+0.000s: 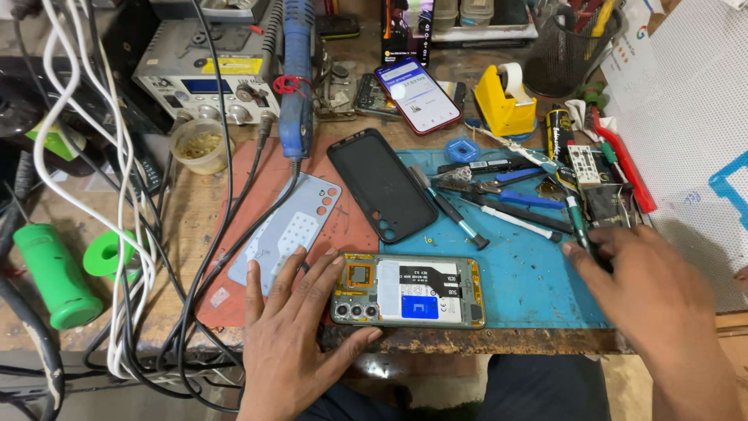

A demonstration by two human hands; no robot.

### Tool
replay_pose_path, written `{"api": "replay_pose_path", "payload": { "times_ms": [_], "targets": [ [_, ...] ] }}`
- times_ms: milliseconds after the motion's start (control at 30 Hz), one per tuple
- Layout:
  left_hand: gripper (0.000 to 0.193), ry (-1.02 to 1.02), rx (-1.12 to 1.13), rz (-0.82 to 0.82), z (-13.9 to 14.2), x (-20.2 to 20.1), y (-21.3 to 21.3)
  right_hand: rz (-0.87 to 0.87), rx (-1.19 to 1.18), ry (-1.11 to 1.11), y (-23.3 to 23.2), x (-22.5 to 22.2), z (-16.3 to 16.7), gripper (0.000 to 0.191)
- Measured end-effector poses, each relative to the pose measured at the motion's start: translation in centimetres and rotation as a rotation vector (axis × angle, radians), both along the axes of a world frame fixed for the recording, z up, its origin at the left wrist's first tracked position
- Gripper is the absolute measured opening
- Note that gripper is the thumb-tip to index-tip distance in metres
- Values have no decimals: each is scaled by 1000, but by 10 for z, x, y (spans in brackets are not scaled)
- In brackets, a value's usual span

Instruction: The person uses a small screwdriver to remove screws from the back of a disassembled smartphone. They then lift the back cover and set it aside, exposing the internal components.

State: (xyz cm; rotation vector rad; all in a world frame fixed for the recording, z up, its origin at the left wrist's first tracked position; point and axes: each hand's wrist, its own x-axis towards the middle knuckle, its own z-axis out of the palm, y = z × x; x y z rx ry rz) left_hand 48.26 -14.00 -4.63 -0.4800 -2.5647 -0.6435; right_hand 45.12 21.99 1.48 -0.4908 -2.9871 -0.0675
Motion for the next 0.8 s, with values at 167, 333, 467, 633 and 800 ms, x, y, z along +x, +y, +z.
{"api": "replay_pose_path", "payload": {
  "times_ms": [167, 333, 467, 633, 800],
  "targets": [
    [81, 20, -4, 0, 2, 4, 0, -133, -186, 235, 0, 17, -7, 37],
    [79, 44, 13, 12, 0, 11, -1, 134, -857, 731, -11, 39, 5, 22],
    [72, 70, 32, 45, -3, 17, 3, 459, -1002, 814, -33, 46, 12, 18],
    [68, 77, 48, 90, -8, 24, 6, 623, -1142, 887, -72, 34, 0, 52],
    [69, 73, 59, 91, -12, 18, 3, 717, -1044, 889, -94, 14, -28, 52]
  ]
}}
